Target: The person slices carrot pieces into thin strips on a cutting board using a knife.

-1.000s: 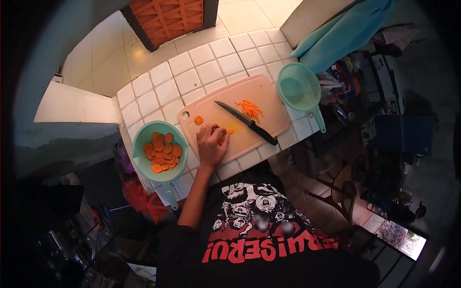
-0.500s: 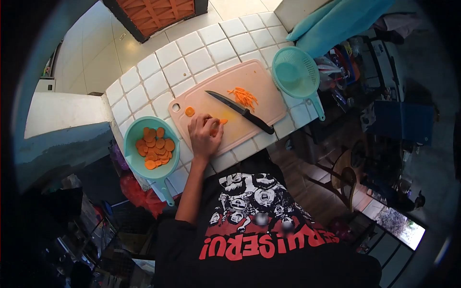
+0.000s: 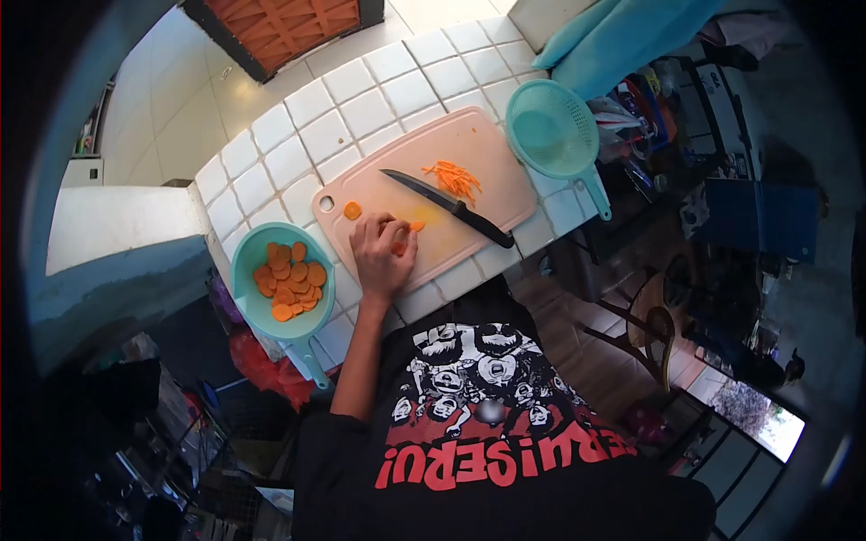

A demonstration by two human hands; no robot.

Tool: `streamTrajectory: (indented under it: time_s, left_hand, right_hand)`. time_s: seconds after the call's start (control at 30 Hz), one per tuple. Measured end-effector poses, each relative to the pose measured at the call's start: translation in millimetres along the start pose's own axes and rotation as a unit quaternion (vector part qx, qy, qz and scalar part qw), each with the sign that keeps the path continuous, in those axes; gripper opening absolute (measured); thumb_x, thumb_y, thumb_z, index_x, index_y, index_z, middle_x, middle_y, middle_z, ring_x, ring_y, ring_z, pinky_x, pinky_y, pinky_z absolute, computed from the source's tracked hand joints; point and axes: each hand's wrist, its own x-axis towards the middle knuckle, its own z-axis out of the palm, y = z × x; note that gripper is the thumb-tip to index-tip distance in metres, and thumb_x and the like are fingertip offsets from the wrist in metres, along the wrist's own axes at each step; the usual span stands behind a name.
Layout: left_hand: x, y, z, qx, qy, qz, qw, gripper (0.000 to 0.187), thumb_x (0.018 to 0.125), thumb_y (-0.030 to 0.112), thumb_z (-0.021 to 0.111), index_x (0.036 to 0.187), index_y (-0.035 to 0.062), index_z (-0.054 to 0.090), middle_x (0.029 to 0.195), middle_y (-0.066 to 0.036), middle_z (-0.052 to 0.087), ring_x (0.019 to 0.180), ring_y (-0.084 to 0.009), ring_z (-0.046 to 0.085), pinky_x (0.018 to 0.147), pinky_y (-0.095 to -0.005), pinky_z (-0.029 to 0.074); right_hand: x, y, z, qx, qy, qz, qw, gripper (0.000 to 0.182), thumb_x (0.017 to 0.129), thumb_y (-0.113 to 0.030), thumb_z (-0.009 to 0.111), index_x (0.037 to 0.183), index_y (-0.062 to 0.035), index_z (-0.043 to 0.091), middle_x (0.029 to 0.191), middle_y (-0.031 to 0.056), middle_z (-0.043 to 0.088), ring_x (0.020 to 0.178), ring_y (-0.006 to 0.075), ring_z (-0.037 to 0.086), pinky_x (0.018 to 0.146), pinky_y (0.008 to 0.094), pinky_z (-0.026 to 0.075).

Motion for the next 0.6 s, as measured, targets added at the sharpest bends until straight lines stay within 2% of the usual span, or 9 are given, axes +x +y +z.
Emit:
streamTrajectory:
  time_s: [0.6]
  left_hand:
    - [0.2,1.1,2.6,-0.002,0.001,-0.007,1.000,0.015,0.080,0.019,0.079,0.090,0.0104,0.072,0.104,-0.006,0.061,0.107,-0.0251,0.057,0.094,-0.0405,0.041]
  right_hand:
    - [-3.6,34.4,-7.9,0.001,-0.162,-0.048,0.986,0.040,0.090,-0.026,0.068,0.121,-0.0016,0.065,0.116,0.0177,0.070,0.106,0.0268,0.068,0.091,0.0442,0.052]
